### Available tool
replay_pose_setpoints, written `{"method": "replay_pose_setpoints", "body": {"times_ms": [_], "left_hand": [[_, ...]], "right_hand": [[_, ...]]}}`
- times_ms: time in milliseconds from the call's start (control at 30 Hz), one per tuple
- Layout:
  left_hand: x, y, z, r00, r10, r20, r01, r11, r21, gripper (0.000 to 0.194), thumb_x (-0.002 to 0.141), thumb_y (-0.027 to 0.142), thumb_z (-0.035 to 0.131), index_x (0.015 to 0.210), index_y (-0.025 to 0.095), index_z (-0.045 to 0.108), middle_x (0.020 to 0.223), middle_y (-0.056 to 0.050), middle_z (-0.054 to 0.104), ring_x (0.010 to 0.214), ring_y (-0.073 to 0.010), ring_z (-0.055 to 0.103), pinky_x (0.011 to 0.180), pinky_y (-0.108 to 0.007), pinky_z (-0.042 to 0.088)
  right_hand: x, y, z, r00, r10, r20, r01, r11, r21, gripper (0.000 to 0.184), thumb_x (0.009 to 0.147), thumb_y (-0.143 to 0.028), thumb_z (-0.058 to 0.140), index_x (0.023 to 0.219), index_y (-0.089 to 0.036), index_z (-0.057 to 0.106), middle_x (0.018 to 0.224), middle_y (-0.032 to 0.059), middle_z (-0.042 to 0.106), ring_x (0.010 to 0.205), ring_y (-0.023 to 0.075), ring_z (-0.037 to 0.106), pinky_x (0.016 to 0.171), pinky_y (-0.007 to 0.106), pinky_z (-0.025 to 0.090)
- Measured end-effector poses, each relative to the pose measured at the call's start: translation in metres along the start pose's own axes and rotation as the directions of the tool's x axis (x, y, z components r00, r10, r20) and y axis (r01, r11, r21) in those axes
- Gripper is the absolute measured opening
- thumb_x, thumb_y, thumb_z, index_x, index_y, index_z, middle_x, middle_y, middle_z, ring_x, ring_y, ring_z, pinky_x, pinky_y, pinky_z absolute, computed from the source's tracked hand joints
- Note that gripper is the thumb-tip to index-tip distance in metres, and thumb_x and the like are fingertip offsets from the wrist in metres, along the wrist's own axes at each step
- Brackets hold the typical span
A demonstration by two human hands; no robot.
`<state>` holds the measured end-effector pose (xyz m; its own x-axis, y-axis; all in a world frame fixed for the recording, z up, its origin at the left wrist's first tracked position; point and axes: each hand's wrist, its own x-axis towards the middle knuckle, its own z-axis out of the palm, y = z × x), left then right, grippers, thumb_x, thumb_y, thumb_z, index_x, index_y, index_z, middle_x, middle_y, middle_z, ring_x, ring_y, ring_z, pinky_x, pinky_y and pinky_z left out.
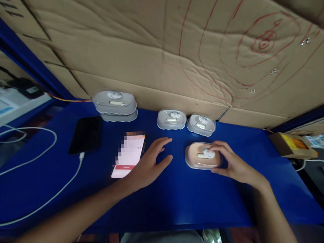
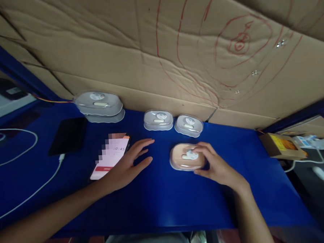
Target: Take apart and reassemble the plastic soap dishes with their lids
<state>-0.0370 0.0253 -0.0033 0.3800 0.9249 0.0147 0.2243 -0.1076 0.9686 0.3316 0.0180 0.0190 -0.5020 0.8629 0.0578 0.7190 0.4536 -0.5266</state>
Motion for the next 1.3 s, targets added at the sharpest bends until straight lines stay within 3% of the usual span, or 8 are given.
{"method": "replay_pose_setpoints", "body": {"times_ms": [133,267,367,467,767,967,1133,1300], "left_hand": [[0.021,0.005,-0.009,0.986,0.168,-0.021,-0.149,0.919,0.366,0.057,0.104,0.039,0.057,0.158,0.031,0.042,0.17,-0.011,0.037,0.158,-0.0308,0.037,0.13,-0.054,0.03],[0.07,0.009,-0.022,0.946,0.325,-0.004,-0.268,0.788,0.555,0.056,0.104,0.031,0.054,0.157,0.019,0.045,0.17,-0.018,0.038,0.159,-0.0315,0.033,0.131,-0.051,0.026],[0.101,0.008,-0.032,0.963,0.269,-0.002,-0.203,0.731,0.652,0.055,0.099,0.029,0.061,0.152,0.016,0.053,0.172,-0.02,0.033,0.162,-0.042,0.024,0.13,-0.061,0.02],[0.104,0.004,-0.037,0.973,0.231,0.01,-0.179,0.729,0.661,0.05,0.097,0.028,0.063,0.146,0.015,0.06,0.167,-0.022,0.039,0.157,-0.0458,0.032,0.126,-0.064,0.027],[0.02,0.008,-0.023,0.964,0.213,0.161,-0.266,0.745,0.612,0.046,0.093,0.03,0.072,0.139,0.029,0.065,0.162,-0.013,0.045,0.146,-0.0404,0.044,0.119,-0.061,0.041],[0.002,0.006,0.006,0.955,0.161,0.249,-0.26,0.857,0.446,0.069,0.086,0.024,0.08,0.149,0.033,0.054,0.168,-0.012,0.042,0.152,-0.0395,0.04,0.122,-0.059,0.039],[-0.002,-0.006,0.012,0.953,0.147,0.266,-0.246,0.886,0.393,0.09,0.081,0.025,0.086,0.158,0.033,0.04,0.158,-0.012,0.054,0.145,-0.0386,0.049,0.12,-0.059,0.039],[-0.008,-0.01,0.008,0.959,0.129,0.254,-0.221,0.9,0.376,0.106,0.081,0.03,0.088,0.166,0.035,0.024,0.163,-0.015,0.047,0.148,-0.0404,0.047,0.12,-0.06,0.039]], "right_hand": [[-0.023,0.058,-0.03,0.982,0.121,-0.143,-0.135,0.986,-0.095,0.057,0.089,-0.056,0.077,0.137,-0.031,0.057,0.146,0.0125,0.052,0.141,0.036,0.054,0.119,0.059,0.047],[-0.039,0.112,-0.044,0.893,0.255,-0.371,-0.339,0.924,-0.18,0.065,0.086,-0.068,0.073,0.137,-0.029,0.063,0.137,0.0146,0.056,0.134,0.04,0.057,0.117,0.061,0.047],[-0.039,0.131,-0.046,0.817,0.264,-0.512,-0.413,0.888,-0.202,0.067,0.089,-0.072,0.064,0.137,-0.026,0.067,0.13,0.0164,0.055,0.125,0.0394,0.06,0.114,0.063,0.048],[-0.029,0.134,-0.041,0.811,0.226,-0.539,-0.39,0.896,-0.212,0.069,0.094,-0.073,0.058,0.141,-0.024,0.066,0.131,0.0169,0.054,0.123,0.0376,0.061,0.114,0.064,0.047],[0.021,0.094,0.0,0.912,0.07,-0.405,-0.153,0.972,-0.176,0.063,0.105,-0.057,0.055,0.161,-0.028,0.046,0.165,0.0139,0.045,0.156,0.0311,0.042,0.128,0.057,0.035],[0.035,0.031,0.025,0.936,0.009,-0.353,-0.071,0.984,-0.162,0.064,0.111,-0.051,0.042,0.17,-0.036,0.022,0.179,0.0114,0.022,0.167,0.0342,0.016,0.129,0.074,0.014],[0.026,-0.038,0.048,0.967,-0.254,-0.035,0.252,0.966,-0.051,0.095,0.094,-0.071,0.065,0.17,-0.029,0.026,0.174,0.0158,0.033,0.161,0.0368,0.034,0.127,0.06,0.036],[0.021,-0.054,0.058,0.957,-0.29,0.007,0.29,0.957,0.031,0.071,0.102,-0.056,0.064,0.164,-0.029,0.04,0.171,0.0149,0.039,0.159,0.0334,0.038,0.125,0.054,0.041]]}}
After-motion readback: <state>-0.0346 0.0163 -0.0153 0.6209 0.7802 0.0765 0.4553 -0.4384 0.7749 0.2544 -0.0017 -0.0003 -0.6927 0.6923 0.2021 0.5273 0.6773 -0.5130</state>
